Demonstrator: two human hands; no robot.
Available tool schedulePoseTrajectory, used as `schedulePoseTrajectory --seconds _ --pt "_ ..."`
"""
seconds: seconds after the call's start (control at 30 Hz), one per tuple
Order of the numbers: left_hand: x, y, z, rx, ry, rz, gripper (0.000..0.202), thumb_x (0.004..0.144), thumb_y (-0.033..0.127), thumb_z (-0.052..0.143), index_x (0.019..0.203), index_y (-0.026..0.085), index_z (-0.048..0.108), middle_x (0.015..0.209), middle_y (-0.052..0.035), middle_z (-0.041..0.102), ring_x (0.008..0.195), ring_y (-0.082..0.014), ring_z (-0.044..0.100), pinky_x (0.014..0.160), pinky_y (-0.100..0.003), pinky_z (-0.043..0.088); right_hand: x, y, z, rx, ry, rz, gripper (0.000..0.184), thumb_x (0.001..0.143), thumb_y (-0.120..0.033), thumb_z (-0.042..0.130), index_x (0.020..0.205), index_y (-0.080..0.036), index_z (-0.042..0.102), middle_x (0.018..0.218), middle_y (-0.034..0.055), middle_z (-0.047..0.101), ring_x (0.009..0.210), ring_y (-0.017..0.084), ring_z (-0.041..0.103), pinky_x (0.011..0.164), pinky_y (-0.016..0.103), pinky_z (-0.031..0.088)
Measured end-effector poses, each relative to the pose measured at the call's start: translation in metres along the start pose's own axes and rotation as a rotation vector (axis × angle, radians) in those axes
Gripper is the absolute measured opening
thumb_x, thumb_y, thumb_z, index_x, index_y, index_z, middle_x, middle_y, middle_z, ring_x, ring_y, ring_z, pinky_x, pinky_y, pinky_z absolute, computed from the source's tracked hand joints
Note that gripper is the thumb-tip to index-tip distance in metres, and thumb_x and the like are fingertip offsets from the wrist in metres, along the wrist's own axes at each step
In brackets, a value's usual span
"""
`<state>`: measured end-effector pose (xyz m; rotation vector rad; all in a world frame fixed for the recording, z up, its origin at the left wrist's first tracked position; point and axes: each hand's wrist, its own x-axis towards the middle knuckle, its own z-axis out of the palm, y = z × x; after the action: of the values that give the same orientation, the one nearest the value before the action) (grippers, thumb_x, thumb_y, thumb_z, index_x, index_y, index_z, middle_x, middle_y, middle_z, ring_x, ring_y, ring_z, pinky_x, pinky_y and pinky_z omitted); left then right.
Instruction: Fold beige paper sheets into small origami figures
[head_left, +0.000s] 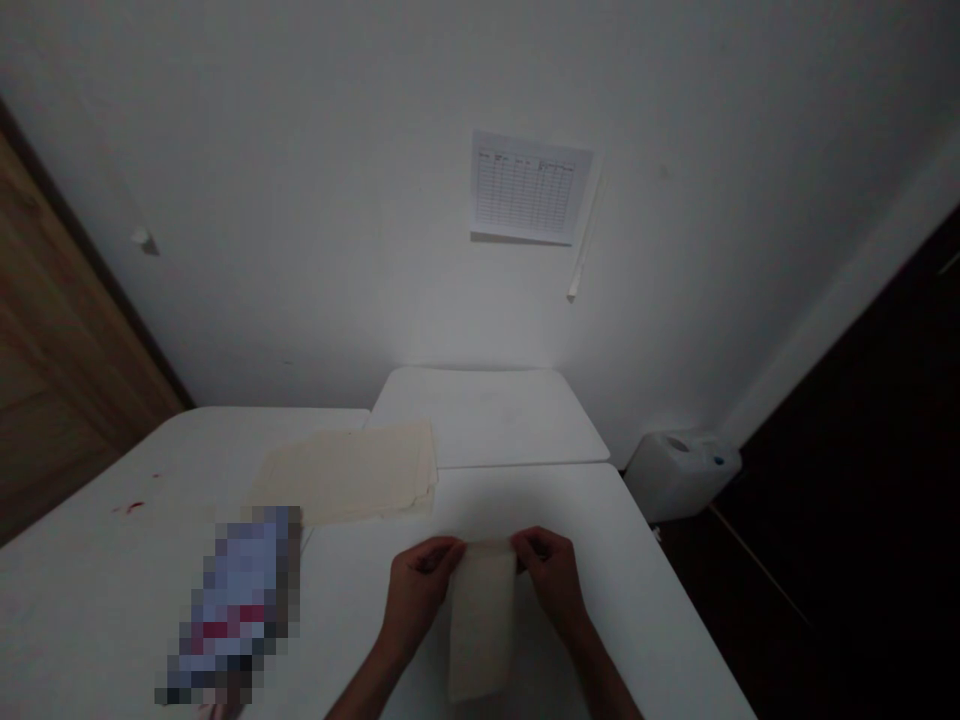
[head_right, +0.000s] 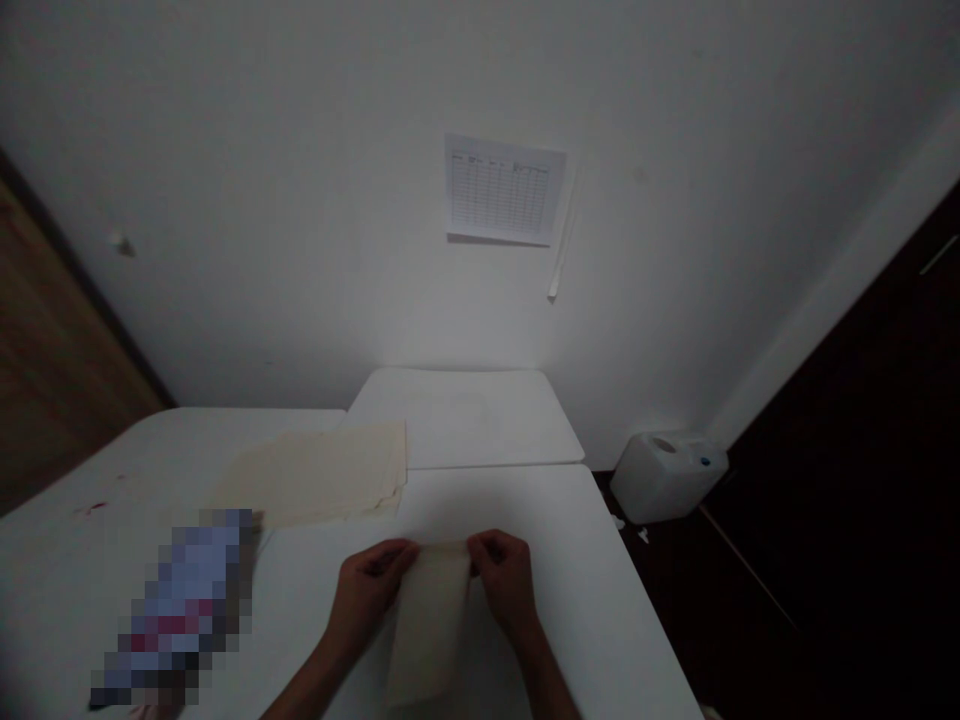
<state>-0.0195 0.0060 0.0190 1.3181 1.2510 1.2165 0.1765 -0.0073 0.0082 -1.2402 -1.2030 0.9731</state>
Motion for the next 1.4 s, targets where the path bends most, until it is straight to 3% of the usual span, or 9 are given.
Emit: schedulePoseTrajectory --seconds 0.2,0.37,0.7,1.4 --pt "0.0027 -0.0098 -0.0015 0.052 -0.071 0.036 0.028 0.072 0.044 0.07 0.078 0.017 0.074 0.072 -0.0055 0.073 0.065 -0.0185 0.065 0.057 -0.024 0.05 0.0018 0.0029 -0.0019 -0.062 0.023 -0.011 0.03 0.08 -0.043 0.064 0.072 -0.014 0.068 0.064 0.0031 0.063 0.06 0.016 0.058 0.058 0.025 0.047" --pt "0.0 -0.0086 -0.0025 0.213 -0.058 0.095 0.029 0.072 0.044 0.069 0.084 0.018 0.074 0.065 -0.0022 0.069 0.045 -0.0115 0.052 0.043 -0.021 0.041 0.0007 0.0054 -0.0059 -0.071 0.038 -0.031 0.028 0.081 -0.041 0.063 0.074 -0.015 0.068 0.069 0.0035 0.065 0.065 0.017 0.058 0.06 0.025 0.047" --pt "0.0017 -0.0111 -0.0036 0.19 -0.077 0.094 0.029 0.076 0.047 0.066 0.08 0.019 0.074 0.075 -0.0041 0.073 0.065 -0.0186 0.066 0.059 -0.025 0.053 -0.0004 0.0062 -0.0061 -0.081 0.027 -0.037 0.031 0.081 -0.044 0.062 0.074 -0.015 0.068 0.067 0.0027 0.063 0.063 0.016 0.057 0.06 0.025 0.047" --pt "0.0031 -0.0101 -0.0027 0.075 -0.036 0.073 0.024 0.072 0.042 0.07 0.073 0.019 0.071 0.069 -0.0034 0.072 0.066 -0.0193 0.068 0.06 -0.024 0.053 0.0001 0.0056 -0.0033 -0.013 -0.037 0.035 0.038 0.076 -0.051 0.066 0.076 -0.014 0.075 0.066 0.0055 0.069 0.061 0.018 0.061 0.058 0.026 0.048"
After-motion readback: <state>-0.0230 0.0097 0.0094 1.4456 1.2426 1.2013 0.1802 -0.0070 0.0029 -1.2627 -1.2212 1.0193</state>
